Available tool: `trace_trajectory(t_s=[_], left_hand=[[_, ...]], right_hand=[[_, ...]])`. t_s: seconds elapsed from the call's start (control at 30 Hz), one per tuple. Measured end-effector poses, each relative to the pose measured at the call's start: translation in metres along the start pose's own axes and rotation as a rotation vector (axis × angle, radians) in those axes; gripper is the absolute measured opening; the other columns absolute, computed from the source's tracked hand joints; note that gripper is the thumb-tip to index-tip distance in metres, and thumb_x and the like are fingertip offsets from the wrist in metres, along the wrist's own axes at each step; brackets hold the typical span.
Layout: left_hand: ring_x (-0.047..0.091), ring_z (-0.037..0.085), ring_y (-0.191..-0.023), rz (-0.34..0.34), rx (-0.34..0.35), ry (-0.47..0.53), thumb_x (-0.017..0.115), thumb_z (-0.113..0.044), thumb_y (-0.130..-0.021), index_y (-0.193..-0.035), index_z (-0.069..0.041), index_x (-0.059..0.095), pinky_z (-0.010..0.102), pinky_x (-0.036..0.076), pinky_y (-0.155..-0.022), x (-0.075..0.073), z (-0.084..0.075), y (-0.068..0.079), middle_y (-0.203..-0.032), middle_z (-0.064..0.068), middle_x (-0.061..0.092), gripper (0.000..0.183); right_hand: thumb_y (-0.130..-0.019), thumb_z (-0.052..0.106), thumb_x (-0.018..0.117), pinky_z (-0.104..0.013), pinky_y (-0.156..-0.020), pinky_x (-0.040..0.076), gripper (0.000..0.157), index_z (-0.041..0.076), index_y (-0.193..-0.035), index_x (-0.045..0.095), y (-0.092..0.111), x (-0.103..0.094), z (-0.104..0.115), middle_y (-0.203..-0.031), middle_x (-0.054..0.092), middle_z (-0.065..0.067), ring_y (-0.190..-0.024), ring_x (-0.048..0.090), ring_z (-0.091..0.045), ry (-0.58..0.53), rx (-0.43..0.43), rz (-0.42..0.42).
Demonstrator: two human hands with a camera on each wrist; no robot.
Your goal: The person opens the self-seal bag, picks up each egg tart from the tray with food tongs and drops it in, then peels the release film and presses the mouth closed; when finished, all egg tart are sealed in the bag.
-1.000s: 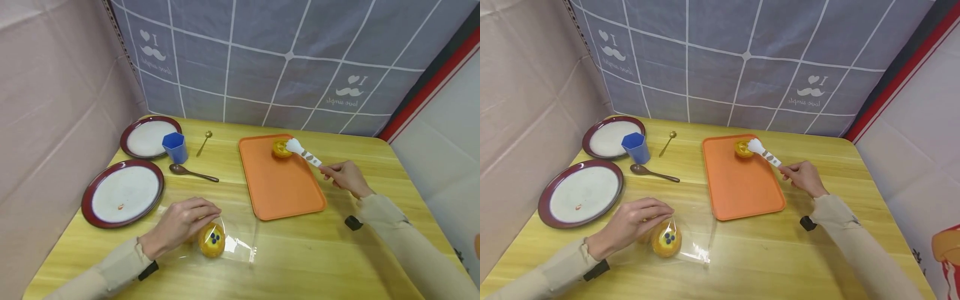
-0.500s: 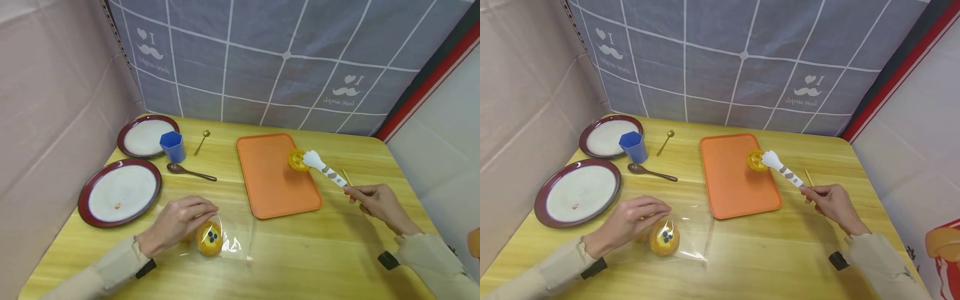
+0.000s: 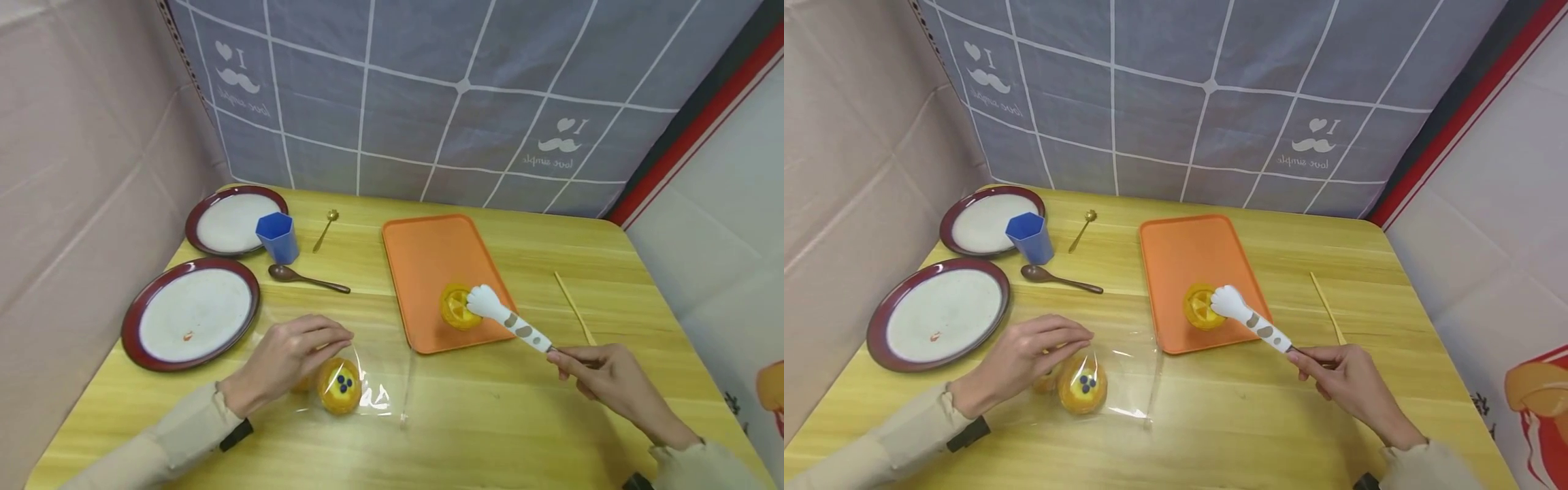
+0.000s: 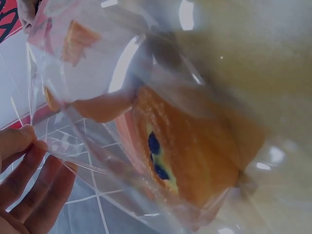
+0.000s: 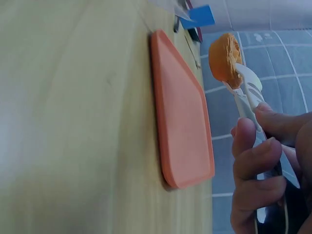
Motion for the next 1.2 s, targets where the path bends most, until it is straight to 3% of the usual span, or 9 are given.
trace_trajectory(t_s=[0.17, 0.5, 0.7, 0.93, 1.2], left_hand=[[0.063, 0.003, -0.081, -0.005, 0.002, -0.003, 0.072, -0.013, -0.071, -0.091, -0.017, 0.070, 0.010, 0.051, -0.072, -0.001, -0.001, 0.002, -0.090, -0.006, 0.068, 0.021], [0.063, 0.003, -0.081, -0.009, 0.005, -0.007, 0.072, -0.013, -0.071, -0.092, -0.017, 0.070, 0.010, 0.051, -0.073, -0.003, -0.001, 0.001, -0.090, -0.006, 0.067, 0.021], [0.063, 0.003, -0.081, -0.017, 0.006, 0.002, 0.072, -0.013, -0.071, -0.091, -0.017, 0.070, 0.009, 0.051, -0.072, -0.003, -0.002, 0.000, -0.090, -0.006, 0.068, 0.021], [0.063, 0.004, -0.081, -0.007, 0.032, 0.006, 0.072, -0.013, -0.071, -0.091, -0.016, 0.070, 0.011, 0.051, -0.073, 0.001, -0.005, -0.001, -0.090, -0.005, 0.068, 0.020], [0.063, 0.005, -0.083, -0.006, 0.059, 0.009, 0.071, -0.013, -0.071, -0.092, -0.016, 0.070, 0.012, 0.051, -0.074, 0.001, -0.008, -0.001, -0.092, -0.005, 0.067, 0.021]], right_hand=[[-0.086, 0.034, 0.056, -0.022, -0.028, 0.032, 0.029, 0.010, -0.097, 0.068, 0.011, 0.021, 0.004, -0.055, 0.057, -0.001, -0.035, 0.031, -0.003, -0.033, -0.012, 0.061], [-0.086, 0.031, 0.056, -0.016, -0.027, 0.032, 0.025, 0.012, -0.094, 0.070, 0.017, 0.047, 0.020, -0.056, 0.059, -0.003, -0.035, 0.031, 0.003, -0.057, -0.102, 0.159], [-0.084, 0.037, 0.057, -0.011, -0.026, 0.028, 0.023, 0.019, -0.089, 0.071, 0.010, 0.069, 0.029, -0.047, 0.053, -0.002, -0.033, 0.028, 0.006, -0.038, -0.136, 0.191], [-0.082, 0.040, 0.058, -0.010, -0.028, 0.028, 0.025, 0.022, -0.095, 0.069, 0.000, 0.088, 0.039, -0.061, 0.065, 0.003, -0.033, 0.029, 0.006, -0.031, -0.172, 0.196], [-0.081, 0.040, 0.059, -0.012, -0.029, 0.026, 0.024, 0.024, -0.096, 0.069, -0.012, 0.102, 0.048, -0.062, 0.065, 0.005, -0.033, 0.028, 0.008, -0.023, -0.212, 0.190]])
Point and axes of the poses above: each hand's wrist, its own y-axis away from the middle knuckle, its own x-axis out of the palm, z = x × y, the point moved 8 cm from there along -y, towards the middle knuckle
